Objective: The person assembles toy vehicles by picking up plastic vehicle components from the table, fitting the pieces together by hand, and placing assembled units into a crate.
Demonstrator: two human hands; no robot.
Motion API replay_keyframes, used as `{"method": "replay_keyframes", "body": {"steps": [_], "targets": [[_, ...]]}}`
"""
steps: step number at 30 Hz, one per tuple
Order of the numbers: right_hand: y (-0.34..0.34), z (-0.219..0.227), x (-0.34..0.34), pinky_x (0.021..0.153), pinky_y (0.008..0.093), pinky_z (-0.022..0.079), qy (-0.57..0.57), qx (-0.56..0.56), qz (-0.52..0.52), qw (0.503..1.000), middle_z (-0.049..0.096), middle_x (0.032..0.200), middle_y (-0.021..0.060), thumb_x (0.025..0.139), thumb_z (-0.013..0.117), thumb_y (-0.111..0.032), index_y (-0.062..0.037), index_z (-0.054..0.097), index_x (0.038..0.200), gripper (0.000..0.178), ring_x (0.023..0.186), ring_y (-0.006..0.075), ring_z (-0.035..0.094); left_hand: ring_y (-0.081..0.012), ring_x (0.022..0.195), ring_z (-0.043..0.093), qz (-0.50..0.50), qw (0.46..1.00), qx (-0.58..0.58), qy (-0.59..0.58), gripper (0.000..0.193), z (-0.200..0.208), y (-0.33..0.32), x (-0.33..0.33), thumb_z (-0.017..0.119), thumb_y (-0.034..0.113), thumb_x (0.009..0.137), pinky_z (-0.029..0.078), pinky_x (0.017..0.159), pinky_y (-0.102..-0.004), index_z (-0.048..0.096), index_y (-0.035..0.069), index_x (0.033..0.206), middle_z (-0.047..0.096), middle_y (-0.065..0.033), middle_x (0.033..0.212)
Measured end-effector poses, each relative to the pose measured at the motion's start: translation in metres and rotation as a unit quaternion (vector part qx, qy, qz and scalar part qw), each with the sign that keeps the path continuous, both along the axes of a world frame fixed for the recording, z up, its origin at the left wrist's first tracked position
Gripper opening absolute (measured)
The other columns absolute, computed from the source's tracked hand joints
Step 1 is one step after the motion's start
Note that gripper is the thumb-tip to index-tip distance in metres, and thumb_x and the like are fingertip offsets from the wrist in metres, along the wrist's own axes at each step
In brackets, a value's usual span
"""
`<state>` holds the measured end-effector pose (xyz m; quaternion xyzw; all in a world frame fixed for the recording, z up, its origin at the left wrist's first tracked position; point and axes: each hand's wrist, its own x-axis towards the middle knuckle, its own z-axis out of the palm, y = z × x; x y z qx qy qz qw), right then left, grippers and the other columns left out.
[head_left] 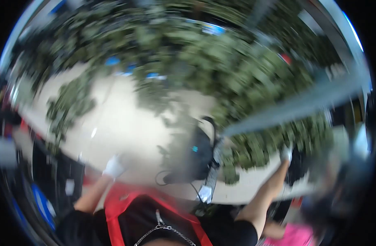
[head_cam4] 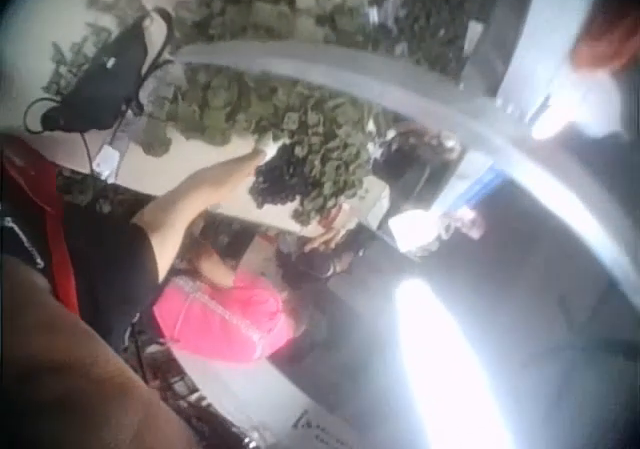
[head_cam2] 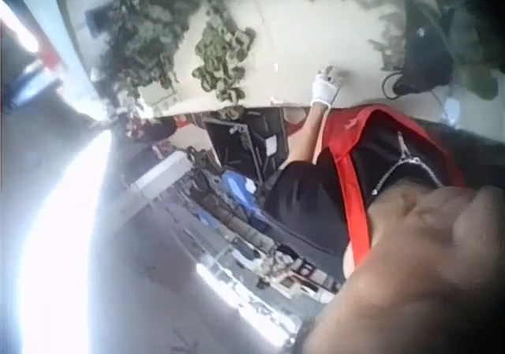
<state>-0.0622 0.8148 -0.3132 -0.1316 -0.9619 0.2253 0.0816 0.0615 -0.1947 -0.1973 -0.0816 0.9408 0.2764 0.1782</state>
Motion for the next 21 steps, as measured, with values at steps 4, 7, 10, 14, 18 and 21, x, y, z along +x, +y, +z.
{"method": "replay_keyframes", "body": {"steps": [4,7,10,14,18,21], "targets": [[-0.103,0.065,-0.024,0.087,0.0343,0.048,0.068,-0.246,-0.215,0.943,0.060,0.122,0.0085,0.089,0.059,-0.020,-0.0123,0.044,0.140,0.054,0.097,0.0213,0.058,-0.0404,0.099,0.057,0.066,0.993,-0.096,0.016,0.051,0.050,-0.008,-0.001,0.068,0.033,0.075,0.048,0.085,-0.0468,0.055,0.012,0.120,0.055,-0.0213,0.113],[-0.123,0.108,-0.028,0.091,0.0348,0.045,0.018,-0.203,-0.352,0.914,0.060,0.122,0.0112,0.087,0.060,-0.031,-0.0041,0.059,0.121,0.044,0.104,0.0241,0.058,-0.0408,0.099,0.058,0.165,0.977,-0.126,0.055,0.050,0.026,-0.069,-0.010,0.069,0.028,0.073,0.048,0.088,-0.0436,0.058,0.012,0.120,0.056,-0.0217,0.112],[-0.164,0.136,-0.022,0.085,0.0347,0.048,0.067,-0.169,-0.399,0.899,0.064,0.112,0.0109,0.086,0.061,-0.028,-0.0023,0.067,0.107,0.033,0.096,0.0240,0.060,-0.0385,0.104,0.059,0.377,0.909,-0.155,0.087,0.054,0.010,-0.149,-0.015,0.066,0.029,0.075,0.047,0.092,-0.0412,0.057,0.010,0.124,0.060,-0.0224,0.116],[-0.272,0.218,0.006,0.077,0.0360,0.049,0.348,-0.053,-0.317,0.881,0.066,0.095,0.0130,0.086,0.061,-0.023,0.0002,0.068,0.094,0.026,0.085,0.0263,0.061,-0.0329,0.108,0.061,0.615,0.767,-0.073,0.169,0.076,-0.009,-0.275,-0.032,0.076,0.043,0.065,0.046,0.094,-0.0370,0.054,0.003,0.126,0.062,-0.0207,0.117],[-0.448,0.303,0.027,0.072,0.0370,0.049,0.544,0.048,-0.248,0.800,0.067,0.083,0.0145,0.086,0.061,-0.020,0.0020,0.069,0.085,0.024,0.076,0.0280,0.062,-0.0322,0.120,0.052,0.821,0.538,0.055,0.180,0.099,-0.044,-0.358,-0.087,0.081,0.053,0.058,0.041,0.101,-0.0357,0.046,-0.005,0.130,0.049,-0.0226,0.134],[-0.604,0.349,0.047,0.079,0.0365,0.048,0.521,-0.045,-0.177,0.834,0.067,0.097,0.0155,0.089,0.062,-0.020,0.0030,0.067,0.100,0.026,0.086,0.0259,0.061,-0.0308,0.116,0.055,0.817,0.514,0.124,0.228,0.095,-0.050,-0.351,-0.109,0.086,0.041,0.056,0.043,0.100,-0.0360,0.047,-0.004,0.130,0.053,-0.0210,0.130]]}}
